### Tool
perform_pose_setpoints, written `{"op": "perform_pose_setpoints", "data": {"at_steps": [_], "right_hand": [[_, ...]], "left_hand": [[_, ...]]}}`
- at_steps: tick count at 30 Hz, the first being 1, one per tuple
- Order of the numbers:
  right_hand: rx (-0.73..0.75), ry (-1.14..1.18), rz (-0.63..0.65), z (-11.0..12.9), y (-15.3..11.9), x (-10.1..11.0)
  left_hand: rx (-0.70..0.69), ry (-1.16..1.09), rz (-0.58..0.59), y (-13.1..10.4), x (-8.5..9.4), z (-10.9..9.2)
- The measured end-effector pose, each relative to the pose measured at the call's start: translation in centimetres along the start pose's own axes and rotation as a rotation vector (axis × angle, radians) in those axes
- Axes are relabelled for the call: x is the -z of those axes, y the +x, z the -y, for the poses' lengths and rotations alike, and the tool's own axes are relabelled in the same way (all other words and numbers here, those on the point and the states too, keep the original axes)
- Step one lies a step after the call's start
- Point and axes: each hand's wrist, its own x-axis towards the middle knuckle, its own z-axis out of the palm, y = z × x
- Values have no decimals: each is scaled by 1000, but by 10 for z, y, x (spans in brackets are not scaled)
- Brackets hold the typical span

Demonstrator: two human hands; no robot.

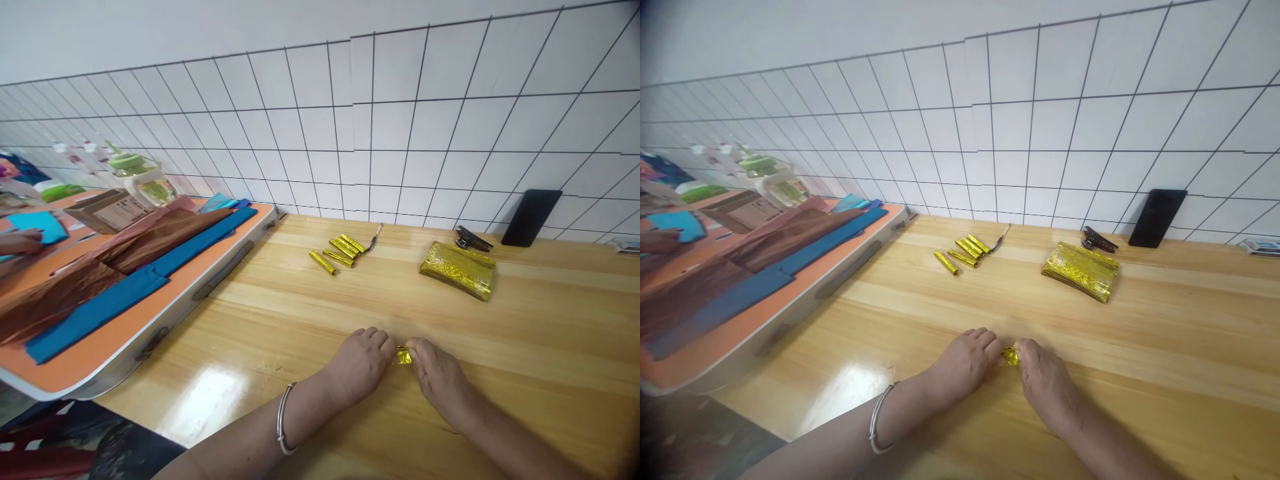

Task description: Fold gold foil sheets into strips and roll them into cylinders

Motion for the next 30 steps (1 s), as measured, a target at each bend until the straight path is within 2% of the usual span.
{"op": "perform_pose_setpoints", "data": {"at_steps": [4,9,15,18,21,25,30], "right_hand": [[-28,45,26,-6,1,-2],[-56,165,39,-6,5,0],[-225,418,42,3,10,11],[-281,495,77,6,10,14],[-249,507,103,7,9,15],[-202,479,73,5,7,15],[-250,553,106,2,7,14]], "left_hand": [[-8,21,15,6,-4,-5],[-1,-6,43,4,-11,-2],[100,-123,-54,0,-19,3],[90,-153,-89,-1,-20,4],[47,-185,-99,-2,-22,5],[38,-280,-132,-2,-26,5],[41,-327,-148,-2,-27,6]]}}
